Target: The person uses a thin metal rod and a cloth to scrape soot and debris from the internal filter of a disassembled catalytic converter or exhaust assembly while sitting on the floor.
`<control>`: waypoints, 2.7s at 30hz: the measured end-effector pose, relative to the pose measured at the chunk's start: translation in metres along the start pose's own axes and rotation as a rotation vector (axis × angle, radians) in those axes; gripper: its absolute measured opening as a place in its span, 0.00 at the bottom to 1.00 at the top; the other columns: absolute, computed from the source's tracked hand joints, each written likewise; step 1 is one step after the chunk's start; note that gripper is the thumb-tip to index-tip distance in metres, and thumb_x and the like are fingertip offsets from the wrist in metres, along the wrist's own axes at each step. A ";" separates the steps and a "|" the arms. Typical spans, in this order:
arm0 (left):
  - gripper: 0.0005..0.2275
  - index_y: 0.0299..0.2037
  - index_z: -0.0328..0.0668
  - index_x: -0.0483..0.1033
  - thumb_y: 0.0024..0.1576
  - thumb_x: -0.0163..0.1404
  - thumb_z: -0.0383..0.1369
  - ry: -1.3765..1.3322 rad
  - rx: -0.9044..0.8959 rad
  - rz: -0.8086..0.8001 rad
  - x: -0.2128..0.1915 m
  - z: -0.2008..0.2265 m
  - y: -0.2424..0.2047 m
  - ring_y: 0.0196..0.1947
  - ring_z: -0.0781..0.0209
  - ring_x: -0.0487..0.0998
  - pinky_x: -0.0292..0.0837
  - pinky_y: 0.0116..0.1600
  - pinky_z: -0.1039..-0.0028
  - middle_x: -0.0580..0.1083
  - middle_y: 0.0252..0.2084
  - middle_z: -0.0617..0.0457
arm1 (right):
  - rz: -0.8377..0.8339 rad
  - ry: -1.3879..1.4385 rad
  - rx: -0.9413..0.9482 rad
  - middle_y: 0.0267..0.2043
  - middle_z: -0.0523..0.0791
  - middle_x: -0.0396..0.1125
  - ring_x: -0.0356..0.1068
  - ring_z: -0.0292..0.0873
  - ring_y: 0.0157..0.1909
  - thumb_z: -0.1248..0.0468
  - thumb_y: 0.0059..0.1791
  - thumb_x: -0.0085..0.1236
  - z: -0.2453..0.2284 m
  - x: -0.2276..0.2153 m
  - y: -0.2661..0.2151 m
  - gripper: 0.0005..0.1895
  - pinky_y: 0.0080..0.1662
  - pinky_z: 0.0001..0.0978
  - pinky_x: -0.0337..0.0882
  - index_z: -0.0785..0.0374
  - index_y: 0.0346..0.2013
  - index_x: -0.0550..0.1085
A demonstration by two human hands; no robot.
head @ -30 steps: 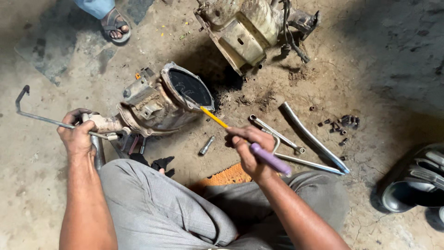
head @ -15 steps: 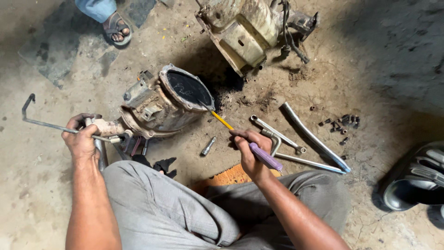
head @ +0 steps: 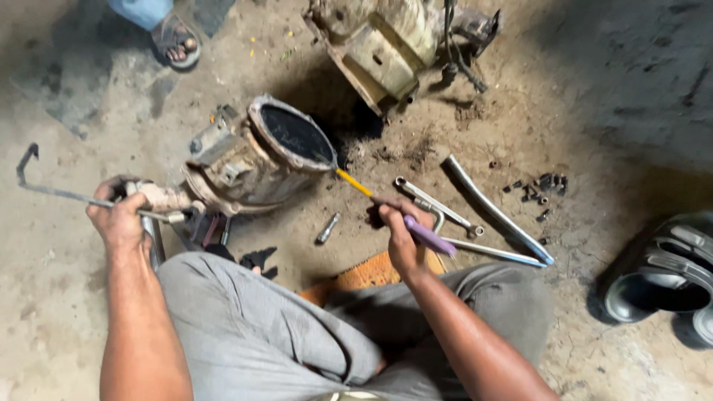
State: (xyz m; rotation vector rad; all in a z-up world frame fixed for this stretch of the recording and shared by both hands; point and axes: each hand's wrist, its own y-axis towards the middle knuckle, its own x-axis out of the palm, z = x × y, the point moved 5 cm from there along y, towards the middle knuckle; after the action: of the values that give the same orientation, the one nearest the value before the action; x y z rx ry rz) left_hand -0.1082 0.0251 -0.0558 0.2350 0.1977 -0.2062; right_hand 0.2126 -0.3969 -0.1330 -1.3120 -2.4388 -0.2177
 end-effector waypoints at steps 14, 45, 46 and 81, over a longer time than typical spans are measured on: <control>0.14 0.46 0.27 0.78 0.48 0.52 0.16 -0.001 0.054 -0.008 -0.004 -0.015 0.015 0.37 0.60 0.79 0.78 0.42 0.73 0.77 0.40 0.47 | 0.030 0.003 0.028 0.35 0.51 0.77 0.78 0.41 0.35 0.67 0.51 0.51 0.011 0.002 0.012 0.15 0.41 0.31 0.78 0.73 0.47 0.79; 0.16 0.45 0.32 0.78 0.44 0.51 0.17 -0.057 -0.080 0.079 -0.025 -0.026 -0.008 0.40 0.59 0.79 0.78 0.45 0.71 0.76 0.41 0.49 | 0.003 0.002 0.064 0.37 0.51 0.77 0.77 0.42 0.37 0.65 0.52 0.53 0.016 0.024 0.008 0.17 0.44 0.33 0.78 0.75 0.49 0.78; 0.16 0.45 0.32 0.78 0.44 0.51 0.17 -0.061 -0.077 0.083 -0.023 -0.024 -0.004 0.40 0.59 0.79 0.78 0.45 0.71 0.76 0.41 0.49 | -0.032 -0.023 0.052 0.37 0.51 0.77 0.78 0.42 0.38 0.65 0.52 0.52 0.013 0.027 0.004 0.17 0.44 0.32 0.78 0.75 0.49 0.78; 0.16 0.46 0.35 0.78 0.46 0.54 0.22 0.045 -0.254 0.245 -0.023 -0.020 -0.012 0.38 0.61 0.78 0.74 0.39 0.69 0.75 0.40 0.51 | 0.049 0.263 0.165 0.41 0.52 0.76 0.76 0.43 0.40 0.64 0.52 0.55 0.040 0.084 0.048 0.18 0.44 0.33 0.77 0.75 0.53 0.76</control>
State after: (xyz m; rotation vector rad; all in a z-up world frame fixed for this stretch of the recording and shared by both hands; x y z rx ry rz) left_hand -0.1363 0.0225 -0.0719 0.0106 0.2354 0.0680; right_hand 0.2008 -0.2935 -0.1391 -1.1886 -2.1538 -0.1616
